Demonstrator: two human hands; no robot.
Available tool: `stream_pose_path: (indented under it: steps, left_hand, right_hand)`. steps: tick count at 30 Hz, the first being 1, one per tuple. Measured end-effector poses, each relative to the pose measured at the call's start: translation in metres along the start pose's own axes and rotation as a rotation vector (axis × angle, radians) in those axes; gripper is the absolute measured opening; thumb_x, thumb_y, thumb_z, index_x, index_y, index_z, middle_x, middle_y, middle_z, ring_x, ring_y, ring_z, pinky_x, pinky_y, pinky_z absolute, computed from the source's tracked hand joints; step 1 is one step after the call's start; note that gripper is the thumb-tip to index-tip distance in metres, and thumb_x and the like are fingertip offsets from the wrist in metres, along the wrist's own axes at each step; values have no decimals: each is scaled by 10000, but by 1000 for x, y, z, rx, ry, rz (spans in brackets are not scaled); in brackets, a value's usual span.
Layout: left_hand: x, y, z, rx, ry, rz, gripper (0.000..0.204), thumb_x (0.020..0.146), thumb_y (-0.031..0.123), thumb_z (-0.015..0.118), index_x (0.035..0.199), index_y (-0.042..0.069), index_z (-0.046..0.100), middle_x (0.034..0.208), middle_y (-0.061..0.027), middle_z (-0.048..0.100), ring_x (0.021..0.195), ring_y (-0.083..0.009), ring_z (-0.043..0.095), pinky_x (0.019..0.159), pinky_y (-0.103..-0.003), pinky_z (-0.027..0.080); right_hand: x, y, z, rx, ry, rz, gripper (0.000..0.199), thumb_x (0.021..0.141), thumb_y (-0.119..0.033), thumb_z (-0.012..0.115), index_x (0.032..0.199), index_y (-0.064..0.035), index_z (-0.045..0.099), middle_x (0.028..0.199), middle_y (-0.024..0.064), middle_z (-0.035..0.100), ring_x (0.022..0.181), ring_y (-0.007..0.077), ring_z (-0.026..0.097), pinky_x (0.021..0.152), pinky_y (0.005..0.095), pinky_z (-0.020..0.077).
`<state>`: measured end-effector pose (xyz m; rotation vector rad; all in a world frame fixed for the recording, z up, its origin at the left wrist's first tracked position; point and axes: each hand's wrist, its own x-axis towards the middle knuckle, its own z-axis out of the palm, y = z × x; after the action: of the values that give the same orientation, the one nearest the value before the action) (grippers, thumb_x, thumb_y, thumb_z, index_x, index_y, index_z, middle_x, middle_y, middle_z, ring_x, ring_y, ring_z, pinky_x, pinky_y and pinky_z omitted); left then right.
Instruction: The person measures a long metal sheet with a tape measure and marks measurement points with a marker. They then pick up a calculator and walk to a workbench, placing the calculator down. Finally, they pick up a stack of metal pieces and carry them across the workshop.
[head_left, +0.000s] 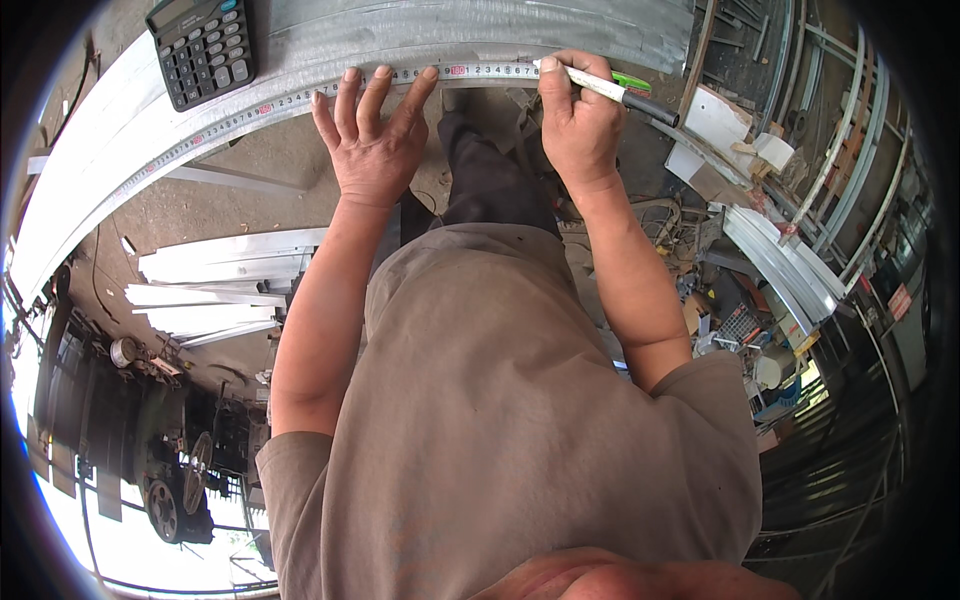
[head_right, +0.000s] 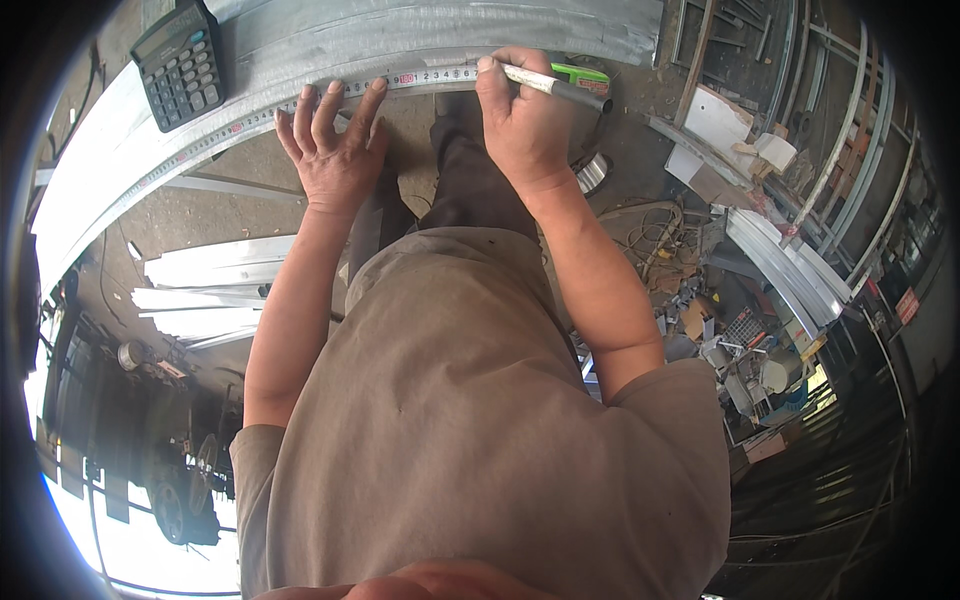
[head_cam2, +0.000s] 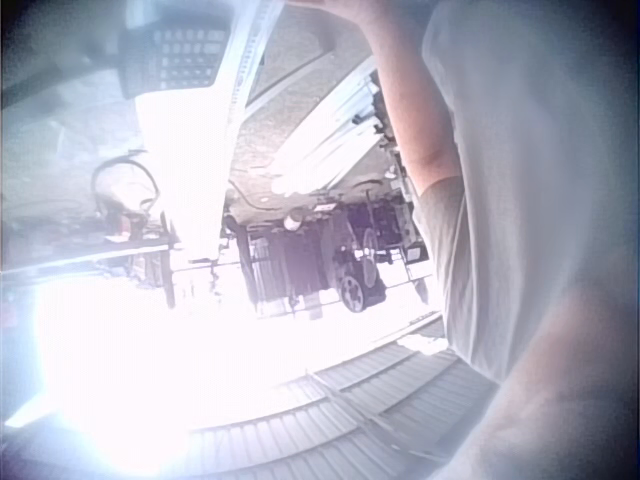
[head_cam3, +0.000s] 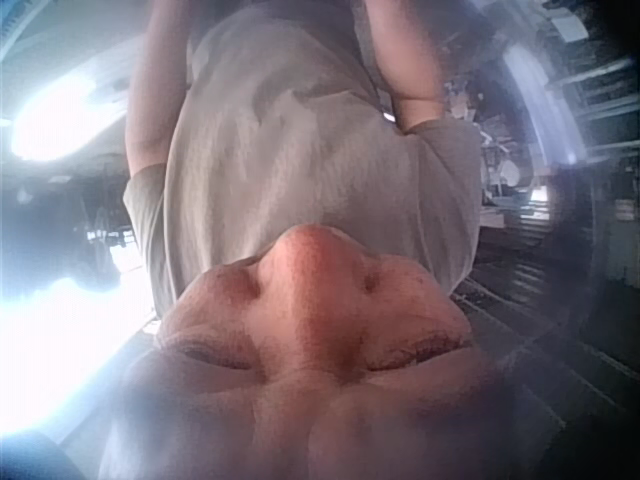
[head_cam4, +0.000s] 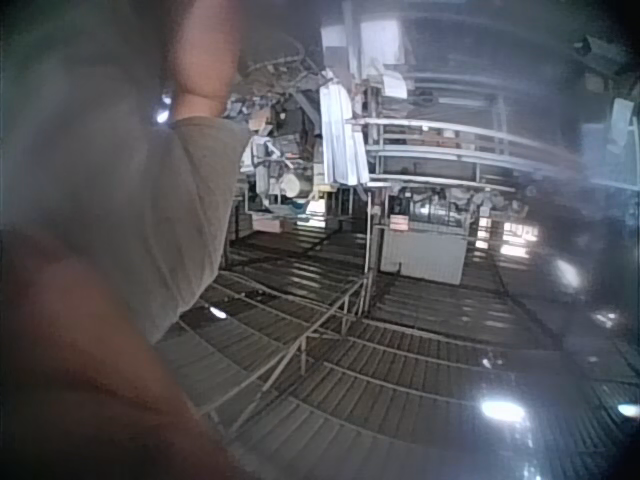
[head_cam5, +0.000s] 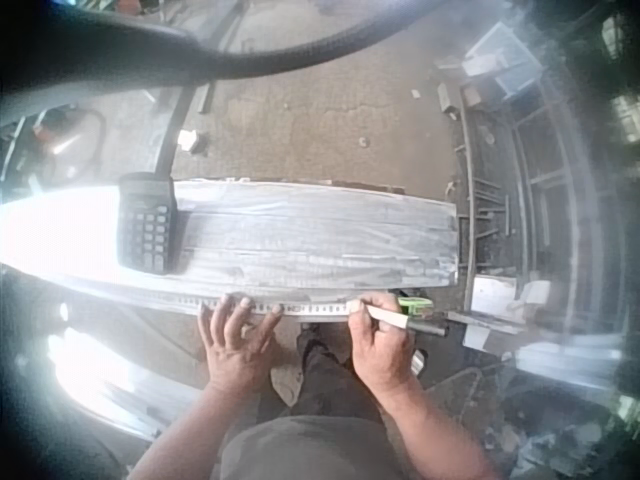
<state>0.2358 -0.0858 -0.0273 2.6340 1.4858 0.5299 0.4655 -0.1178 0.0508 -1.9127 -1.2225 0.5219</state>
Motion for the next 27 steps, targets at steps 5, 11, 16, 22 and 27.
stream_pose_path:
  steps: [5, 11, 16, 22, 27]
  left_hand:
    - [-1, 0, 0, -4, -10, -5, 735, 818, 212, 790, 1445, 536, 582, 1476, 30, 444, 1475, -280, 392, 1225, -629, 265]
    - [-1, -1, 1, 35, -23, 11, 706, 829, 258, 800, 1446, 528, 589, 1488, 21, 425, 1484, -285, 369, 1236, -633, 252]
    - [-2, -3, 0, 86, -50, 37, 659, 848, 353, 827, 1447, 512, 603, 1501, -3, 388, 1497, -298, 329, 1260, -641, 230]
    - [0, 0, -2, 78, -67, 24, 646, 856, 352, 818, 1452, 489, 610, 1498, -11, 387, 1504, -309, 326, 1257, -656, 223]
    - [1, 2, -2, 48, -24, 13, 649, 831, 265, 792, 1412, 505, 631, 1476, 9, 422, 1483, -293, 376, 1240, -638, 257]
  right_hand:
    - [0, -1, -2, -30, -21, 18, 211, 1042, -232, 704, 1045, -25, 663, 831, 101, 724, 736, 235, 686, 681, 362, 546]
    - [-5, 1, -2, 147, 18, 46, 216, 1055, -209, 698, 1083, -1, 647, 864, 68, 708, 734, 165, 648, 675, 317, 536]
    - [-13, 1, -10, 302, 95, -7, 212, 1067, -184, 692, 1152, 6, 656, 887, 73, 703, 776, 149, 652, 700, 300, 545]
    - [-15, -3, -52, 125, 184, -37, 247, 1112, -160, 611, 1290, 5, 566, 953, 109, 733, 864, 150, 666, 841, 312, 562]
    - [-16, 1, -70, 83, 237, 42, 265, 1115, -176, 605, 1310, -2, 561, 994, 128, 749, 880, 168, 670, 860, 332, 564]
